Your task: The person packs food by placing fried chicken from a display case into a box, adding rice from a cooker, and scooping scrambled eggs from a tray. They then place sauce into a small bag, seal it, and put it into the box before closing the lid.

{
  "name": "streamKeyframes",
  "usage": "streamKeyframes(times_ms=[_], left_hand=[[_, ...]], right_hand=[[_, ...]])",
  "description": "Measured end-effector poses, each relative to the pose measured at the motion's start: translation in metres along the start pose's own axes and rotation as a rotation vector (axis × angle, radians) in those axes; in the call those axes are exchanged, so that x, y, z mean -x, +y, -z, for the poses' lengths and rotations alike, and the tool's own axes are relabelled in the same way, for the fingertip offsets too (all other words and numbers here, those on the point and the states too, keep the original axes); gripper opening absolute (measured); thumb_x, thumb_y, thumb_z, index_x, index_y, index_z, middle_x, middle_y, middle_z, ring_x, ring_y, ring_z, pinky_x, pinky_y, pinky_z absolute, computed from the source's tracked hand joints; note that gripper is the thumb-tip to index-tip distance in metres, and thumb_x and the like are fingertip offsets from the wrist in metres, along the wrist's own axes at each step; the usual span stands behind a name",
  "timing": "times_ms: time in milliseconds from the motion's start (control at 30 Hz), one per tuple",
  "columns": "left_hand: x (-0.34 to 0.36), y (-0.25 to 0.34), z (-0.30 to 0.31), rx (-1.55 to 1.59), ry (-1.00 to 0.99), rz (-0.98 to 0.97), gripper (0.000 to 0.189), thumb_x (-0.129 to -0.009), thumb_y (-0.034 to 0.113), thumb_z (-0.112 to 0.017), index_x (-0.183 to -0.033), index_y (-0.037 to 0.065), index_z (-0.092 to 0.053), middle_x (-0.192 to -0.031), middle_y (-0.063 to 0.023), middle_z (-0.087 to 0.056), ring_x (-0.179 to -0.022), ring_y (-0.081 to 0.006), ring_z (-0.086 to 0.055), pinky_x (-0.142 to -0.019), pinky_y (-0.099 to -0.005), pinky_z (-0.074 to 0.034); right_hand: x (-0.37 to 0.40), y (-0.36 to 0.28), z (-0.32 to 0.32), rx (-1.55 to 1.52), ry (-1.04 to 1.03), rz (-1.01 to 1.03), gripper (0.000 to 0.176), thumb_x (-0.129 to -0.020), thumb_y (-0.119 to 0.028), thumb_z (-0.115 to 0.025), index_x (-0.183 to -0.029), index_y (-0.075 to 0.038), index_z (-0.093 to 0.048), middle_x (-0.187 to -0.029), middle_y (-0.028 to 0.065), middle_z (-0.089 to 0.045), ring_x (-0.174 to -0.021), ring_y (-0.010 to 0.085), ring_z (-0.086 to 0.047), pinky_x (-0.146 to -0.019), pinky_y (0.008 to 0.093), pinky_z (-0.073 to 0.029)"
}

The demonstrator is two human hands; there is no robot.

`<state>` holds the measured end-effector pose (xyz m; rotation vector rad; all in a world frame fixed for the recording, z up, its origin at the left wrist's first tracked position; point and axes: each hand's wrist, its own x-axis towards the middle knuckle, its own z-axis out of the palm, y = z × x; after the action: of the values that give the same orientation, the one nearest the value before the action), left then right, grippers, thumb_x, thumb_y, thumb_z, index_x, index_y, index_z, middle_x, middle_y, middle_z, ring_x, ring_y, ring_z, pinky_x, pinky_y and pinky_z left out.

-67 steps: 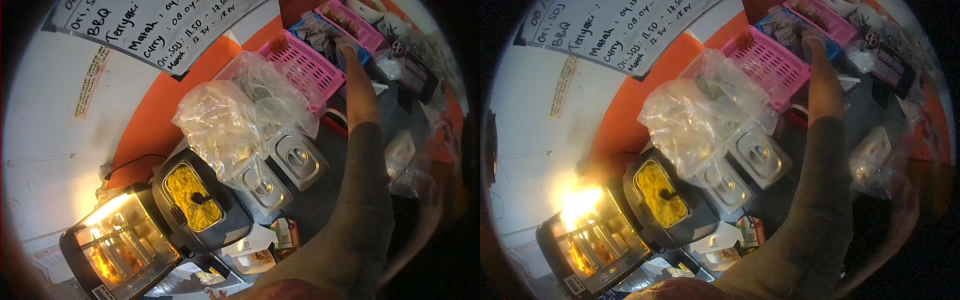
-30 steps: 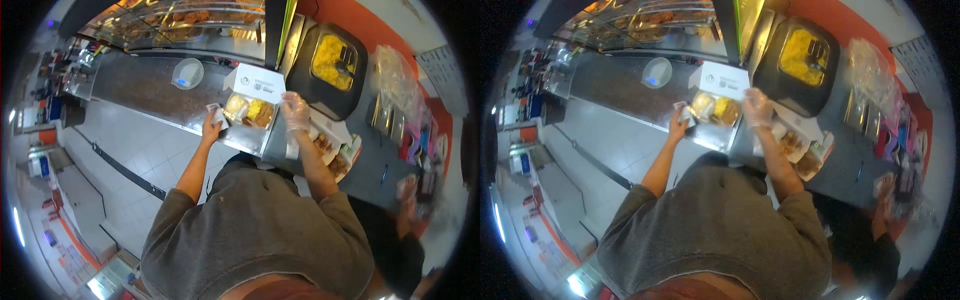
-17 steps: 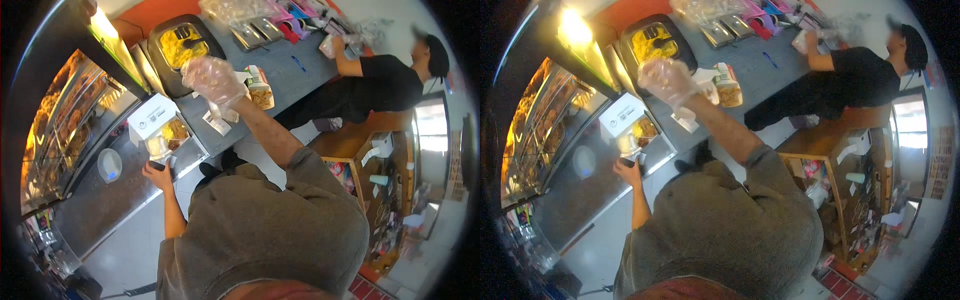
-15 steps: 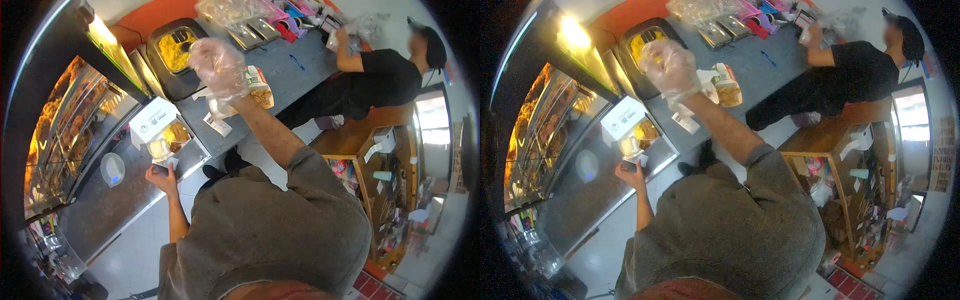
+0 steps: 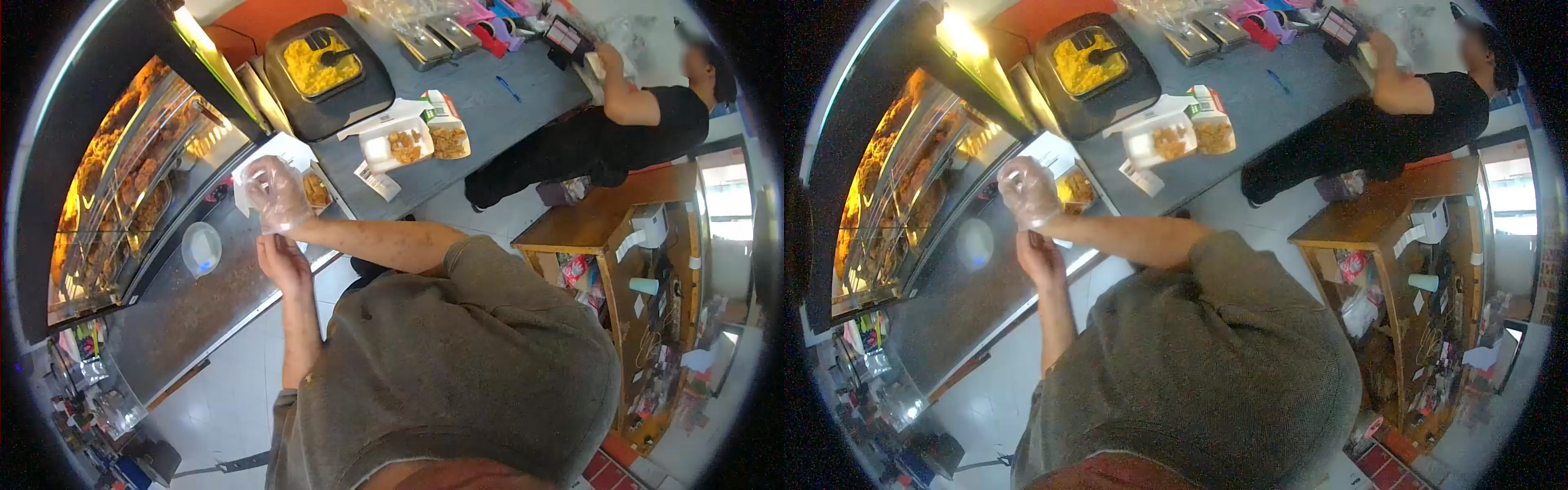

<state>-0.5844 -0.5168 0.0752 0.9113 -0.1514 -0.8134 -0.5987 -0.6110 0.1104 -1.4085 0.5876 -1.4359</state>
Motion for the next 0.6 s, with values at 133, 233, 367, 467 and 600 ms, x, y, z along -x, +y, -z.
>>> streamKeyframes(times_ms=[133, 233, 367, 467, 600], left_hand=[[0.016, -0.016, 0.028, -0.172, -0.183, -0.228, 0.073, -0.095, 0.057, -0.027, -0.130, -0.005, -0.040, -0.131, -0.0153, -0.046, -0.123, -0.0249, -0.043, -0.105, -0.0381, -0.031], [0.003, 0.005, 0.034, -0.131, -0.109, 0.065, 0.095, -0.084, 0.076, -0.020, -0.138, -0.002, -0.033, -0.140, -0.0128, -0.039, -0.129, -0.0249, -0.036, -0.107, -0.0386, -0.026], [-0.015, 0.050, 0.015, 0.091, -0.200, 0.162, 0.098, -0.082, 0.078, -0.015, -0.139, 0.000, -0.031, -0.140, -0.0133, -0.039, -0.128, -0.0279, -0.037, -0.110, -0.0411, -0.024], [-0.077, 0.072, 0.054, -0.256, 0.190, -0.216, 0.087, -0.088, 0.070, -0.015, -0.132, 0.000, -0.040, -0.134, -0.0154, -0.044, -0.122, -0.0267, -0.043, -0.104, -0.0397, -0.033], [-0.205, 0.120, 0.194, -1.120, 0.332, -0.452, 0.076, -0.091, 0.064, -0.023, -0.126, 0.002, -0.048, -0.124, -0.0172, -0.053, -0.107, -0.0322, -0.053, -0.092, -0.0461, -0.040]], right_hand=[[0.015, 0.005, -0.027, -0.076, 0.004, -0.316, 0.017, -0.083, -0.005, -0.060, -0.097, -0.007, -0.051, -0.089, 0.0028, -0.054, -0.079, 0.0114, -0.053, -0.068, 0.0270, -0.046], [0.038, 0.017, -0.032, 0.147, -0.054, -0.102, 0.023, -0.086, -0.004, -0.058, -0.108, -0.005, -0.051, -0.099, 0.0030, -0.054, -0.081, 0.0094, -0.052, -0.074, 0.0239, -0.045], [0.057, 0.025, -0.008, 0.285, -0.558, 0.091, 0.051, -0.091, -0.020, -0.055, -0.137, -0.007, -0.037, -0.142, 0.0195, -0.034, -0.138, 0.0310, -0.023, -0.111, 0.0372, -0.022], [0.087, -0.004, 0.044, -0.107, -1.029, -0.118, 0.050, -0.091, -0.024, -0.055, -0.136, -0.008, -0.041, -0.144, 0.0203, -0.031, -0.139, 0.0328, -0.020, -0.112, 0.0395, -0.019], [0.043, 0.001, 0.148, 0.186, -1.306, -0.533, 0.047, -0.088, -0.031, -0.059, -0.127, -0.007, -0.050, -0.127, 0.0165, -0.053, -0.117, 0.0271, -0.051, -0.096, 0.0371, -0.042]])
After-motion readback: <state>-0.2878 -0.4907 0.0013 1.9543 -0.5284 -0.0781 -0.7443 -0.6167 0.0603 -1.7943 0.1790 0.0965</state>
